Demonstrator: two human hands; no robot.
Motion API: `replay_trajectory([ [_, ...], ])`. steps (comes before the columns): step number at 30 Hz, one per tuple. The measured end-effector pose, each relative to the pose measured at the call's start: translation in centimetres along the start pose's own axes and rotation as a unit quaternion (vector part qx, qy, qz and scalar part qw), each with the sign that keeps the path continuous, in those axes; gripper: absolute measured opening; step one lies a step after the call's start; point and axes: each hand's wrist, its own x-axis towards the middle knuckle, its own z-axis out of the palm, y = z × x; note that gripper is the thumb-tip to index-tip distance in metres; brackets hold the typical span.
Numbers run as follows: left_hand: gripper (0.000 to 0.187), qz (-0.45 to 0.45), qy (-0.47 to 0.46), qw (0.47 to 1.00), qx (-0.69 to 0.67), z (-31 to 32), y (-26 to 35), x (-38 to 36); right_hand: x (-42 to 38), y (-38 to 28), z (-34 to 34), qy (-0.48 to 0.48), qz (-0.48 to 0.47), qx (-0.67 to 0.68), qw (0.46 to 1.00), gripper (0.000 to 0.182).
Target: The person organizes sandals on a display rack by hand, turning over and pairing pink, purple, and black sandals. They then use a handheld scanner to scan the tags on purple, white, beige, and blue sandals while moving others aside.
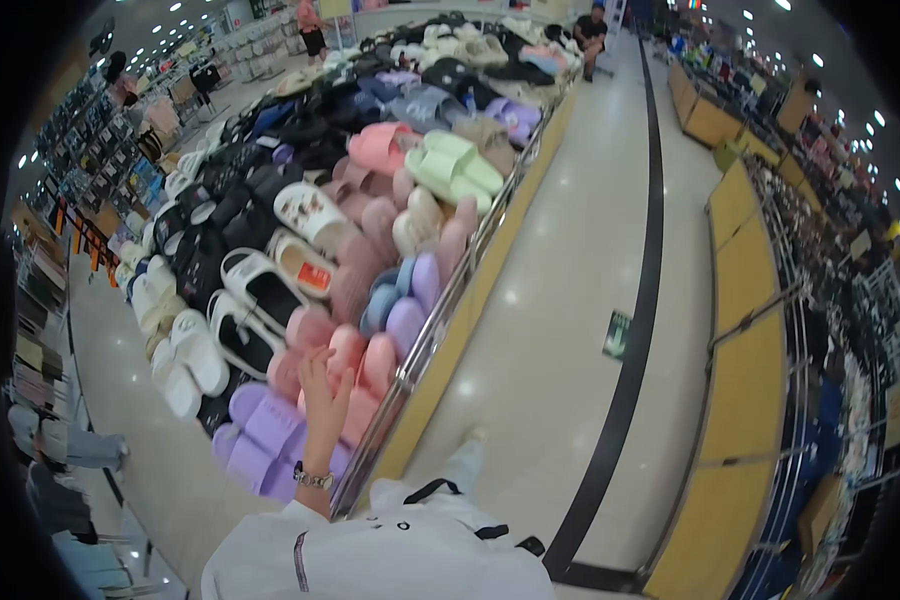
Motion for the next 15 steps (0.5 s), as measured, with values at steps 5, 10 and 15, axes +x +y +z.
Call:
replay_trajectory([
  [5,0.047,-0.017,-0.167,0.982,0.086,8.3,-2.1,8.9,9.0,-6.4,0.9,-0.05,-0.025,-0.003,0.998,0.027],
  [10,0.056,-0.066,-0.168,0.973,0.145,13.1,-1.5,14.6,15.1,-10.1,3.1,-0.125,-0.039,-0.005,0.991,0.027],
  [15,0.068,-0.155,-0.237,0.95,0.134,16.6,-2.8,17.5,24.6,-14.5,4.5,-0.176,-0.061,-0.01,0.982,0.026],
])
